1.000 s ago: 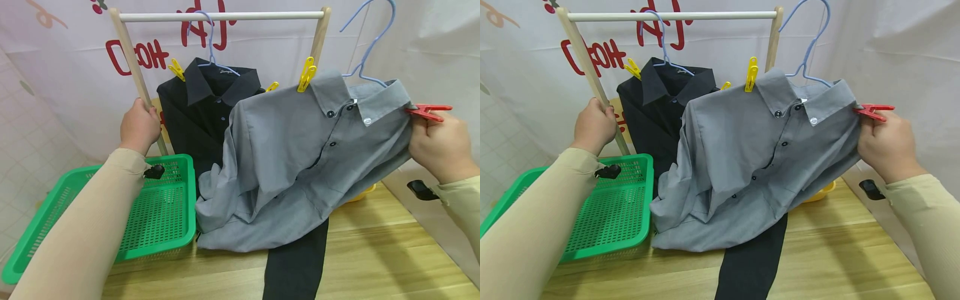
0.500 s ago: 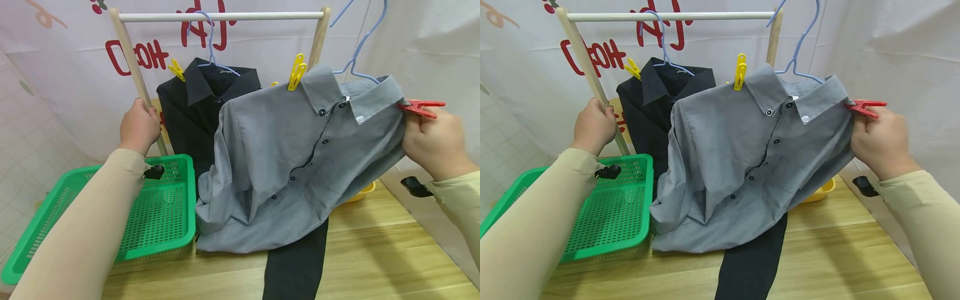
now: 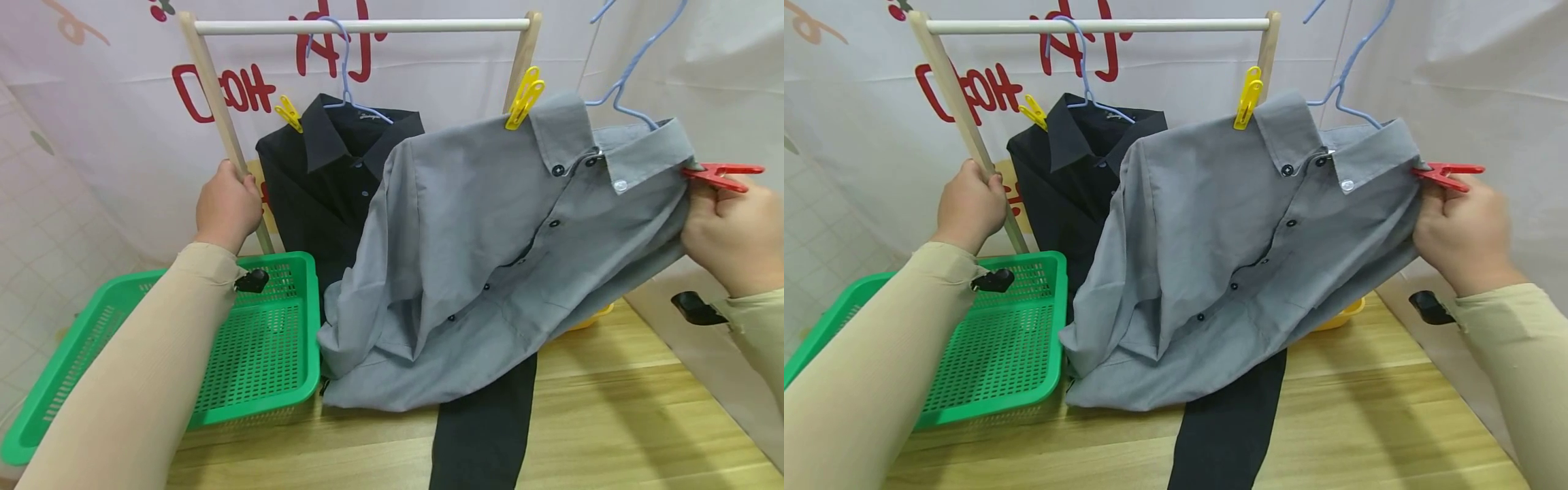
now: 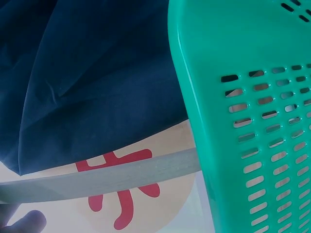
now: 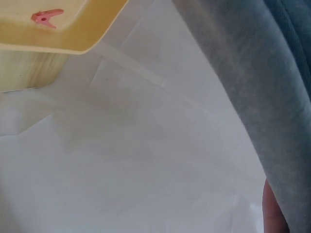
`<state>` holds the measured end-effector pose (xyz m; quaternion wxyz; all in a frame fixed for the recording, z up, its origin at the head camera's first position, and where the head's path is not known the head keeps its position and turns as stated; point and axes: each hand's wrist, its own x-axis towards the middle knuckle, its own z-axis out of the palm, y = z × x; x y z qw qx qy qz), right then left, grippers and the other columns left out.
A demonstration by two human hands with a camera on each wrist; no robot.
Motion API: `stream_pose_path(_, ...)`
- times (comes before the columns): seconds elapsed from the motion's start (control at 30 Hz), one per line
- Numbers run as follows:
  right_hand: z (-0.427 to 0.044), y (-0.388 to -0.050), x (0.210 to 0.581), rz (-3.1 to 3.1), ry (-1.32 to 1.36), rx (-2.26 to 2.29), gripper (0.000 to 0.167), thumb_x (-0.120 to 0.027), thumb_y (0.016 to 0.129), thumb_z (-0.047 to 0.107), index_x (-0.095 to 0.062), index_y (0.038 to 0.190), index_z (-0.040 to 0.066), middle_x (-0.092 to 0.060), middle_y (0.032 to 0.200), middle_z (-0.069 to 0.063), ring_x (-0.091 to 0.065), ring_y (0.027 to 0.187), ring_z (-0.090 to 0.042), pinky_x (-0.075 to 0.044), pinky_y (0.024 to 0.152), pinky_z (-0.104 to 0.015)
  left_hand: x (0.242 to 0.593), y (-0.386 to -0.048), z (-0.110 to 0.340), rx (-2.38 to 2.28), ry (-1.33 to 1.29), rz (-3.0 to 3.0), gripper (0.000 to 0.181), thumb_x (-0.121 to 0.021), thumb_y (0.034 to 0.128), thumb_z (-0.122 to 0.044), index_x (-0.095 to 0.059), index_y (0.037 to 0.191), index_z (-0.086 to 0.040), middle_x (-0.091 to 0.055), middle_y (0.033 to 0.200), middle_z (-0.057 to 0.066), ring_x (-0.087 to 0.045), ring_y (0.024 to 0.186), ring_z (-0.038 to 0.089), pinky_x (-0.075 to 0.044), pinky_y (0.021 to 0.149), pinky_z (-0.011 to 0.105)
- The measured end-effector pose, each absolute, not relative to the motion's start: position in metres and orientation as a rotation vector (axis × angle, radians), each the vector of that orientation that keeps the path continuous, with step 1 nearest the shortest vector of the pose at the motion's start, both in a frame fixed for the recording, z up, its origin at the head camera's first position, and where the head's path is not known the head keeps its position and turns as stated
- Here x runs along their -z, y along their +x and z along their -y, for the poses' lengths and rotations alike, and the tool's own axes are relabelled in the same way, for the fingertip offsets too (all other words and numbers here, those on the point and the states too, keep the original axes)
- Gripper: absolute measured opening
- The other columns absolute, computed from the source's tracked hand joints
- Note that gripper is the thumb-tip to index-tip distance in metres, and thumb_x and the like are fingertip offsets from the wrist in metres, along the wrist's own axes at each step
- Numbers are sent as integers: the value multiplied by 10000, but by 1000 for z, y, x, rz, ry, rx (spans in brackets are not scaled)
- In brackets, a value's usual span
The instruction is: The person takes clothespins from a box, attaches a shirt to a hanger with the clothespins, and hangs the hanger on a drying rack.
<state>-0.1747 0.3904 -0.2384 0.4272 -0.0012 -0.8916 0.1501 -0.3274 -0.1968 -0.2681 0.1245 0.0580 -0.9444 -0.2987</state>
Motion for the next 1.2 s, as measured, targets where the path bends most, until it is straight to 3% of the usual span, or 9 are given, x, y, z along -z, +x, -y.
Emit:
stream_pose_path(0.43,-377,-180,231,2233,38,-353,397,-416,1041,158,-634,855,-117,-480,588,-227,-166,530,210,-172,441,-204,268,-325,199,886,151,2753,496,-411,1120,-418,-454,1349,20,-627,1157,257,-691,954,423,-626,751,489)
stream_pose_path(0.57,-364,-185,229,2218,76,-375,418,-407,1029,166,-644,812,-102,-466,574,-185,-190,512,170,-178,433,-216,268,-326,199,883,145,2757,504,-405,1120,-422,-453,1353,22,-626,1160,259,-691,954,423,-626,753,491)
stream_pose_path(0.7,-347,-192,224,2230,85,-429,418,-402,1022,185,-625,763,-56,-422,557,-103,-232,469,69,-191,432,-232,268,-326,199,879,138,2757,504,-402,1120,-422,-455,1348,24,-626,1152,257,-693,942,416,-623,747,486)
stream_pose_path(0.93,-313,-202,211,2307,109,-400,405,-371,1037,170,-518,699,2,-437,659,-166,-450,565,-369,-248,483,-296,268,-325,199,879,144,2758,505,-404,1119,-420,-454,1353,25,-629,1167,264,-697,947,424,-631,781,510)
stream_pose_path(1.03,-299,-206,203,2357,101,-394,389,-349,1037,165,-542,745,-5,-457,672,-190,-514,625,-457,-297,504,-362,268,-325,198,880,151,2759,512,-410,1118,-427,-454,1359,23,-633,1170,265,-701,953,425,-638,775,509)
stream_pose_path(1.2,-281,-220,192,2414,102,-378,384,-329,1038,160,-644,961,-45,-528,721,-231,-585,709,-532,-349,532,-441,268,-325,198,865,148,2757,505,-394,1121,-420,-459,1349,25,-635,1149,264,-703,953,431,-630,749,497)
